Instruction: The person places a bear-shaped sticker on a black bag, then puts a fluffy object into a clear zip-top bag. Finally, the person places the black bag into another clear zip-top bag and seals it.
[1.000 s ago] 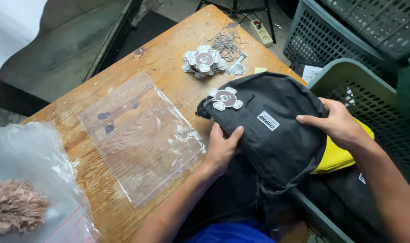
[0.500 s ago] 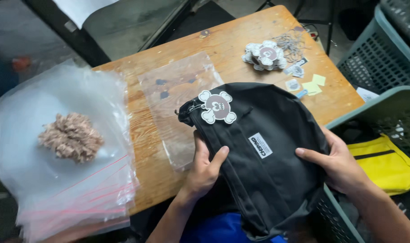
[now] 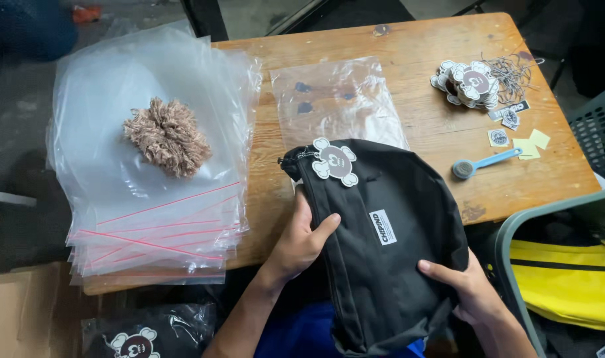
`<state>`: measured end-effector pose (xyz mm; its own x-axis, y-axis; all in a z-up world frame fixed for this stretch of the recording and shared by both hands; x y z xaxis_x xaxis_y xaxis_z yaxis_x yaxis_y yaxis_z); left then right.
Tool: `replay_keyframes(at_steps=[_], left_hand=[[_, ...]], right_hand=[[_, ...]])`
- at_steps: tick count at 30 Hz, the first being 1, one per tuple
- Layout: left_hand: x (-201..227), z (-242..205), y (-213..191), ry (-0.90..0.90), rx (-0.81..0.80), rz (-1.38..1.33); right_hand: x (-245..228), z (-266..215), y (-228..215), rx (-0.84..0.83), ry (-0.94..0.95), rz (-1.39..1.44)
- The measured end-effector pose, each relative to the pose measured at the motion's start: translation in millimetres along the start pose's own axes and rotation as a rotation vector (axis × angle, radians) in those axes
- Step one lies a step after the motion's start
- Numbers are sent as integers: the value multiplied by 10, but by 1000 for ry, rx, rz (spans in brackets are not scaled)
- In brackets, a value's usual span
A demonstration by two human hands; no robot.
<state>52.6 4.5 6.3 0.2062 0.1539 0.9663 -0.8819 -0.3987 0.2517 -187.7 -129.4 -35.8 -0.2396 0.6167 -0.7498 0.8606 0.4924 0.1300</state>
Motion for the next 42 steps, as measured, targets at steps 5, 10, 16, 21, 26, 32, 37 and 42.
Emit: replay_keyframes(at_steps=[5,10,16,21,26,32,37,42], left_hand=[[-207,38,68,-256,78,-200],[-52,107,-60,-275,-63,148],[-93,269,-215,67,-188,1175],[-360,344,-238,69,-295,1400],[-268,367,-205,71,-263,1265],[-328,385,-221,129,-211,1234],[-357,414,-209,67,-185,1288],[-489,443,-210,75,-156,1463]], right_hand=[[375,241,-455,-137,-142,135],[-140,-289,-1,119,-39,192],[-300,-298,-105,151,-158,110],[-304,-299,-78,123,-140,152],[20,-115,-360,98,-99,224],[-227,-220,-447,166,-81,46],[102,-91,-933,168,-151,133],[-20,-282,-849,175,-188,91]])
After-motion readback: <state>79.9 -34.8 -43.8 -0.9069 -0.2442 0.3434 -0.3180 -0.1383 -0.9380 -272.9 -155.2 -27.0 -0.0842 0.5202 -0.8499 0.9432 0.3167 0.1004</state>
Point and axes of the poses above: each hand's wrist, its own z-axis towards the middle knuckle, its own y-axis out of the palm, x = y × z, the point moved 7 cm from there along z, towards the middle knuckle, and after that the axes turned 7 degrees about -x, right-handed, at the moved point
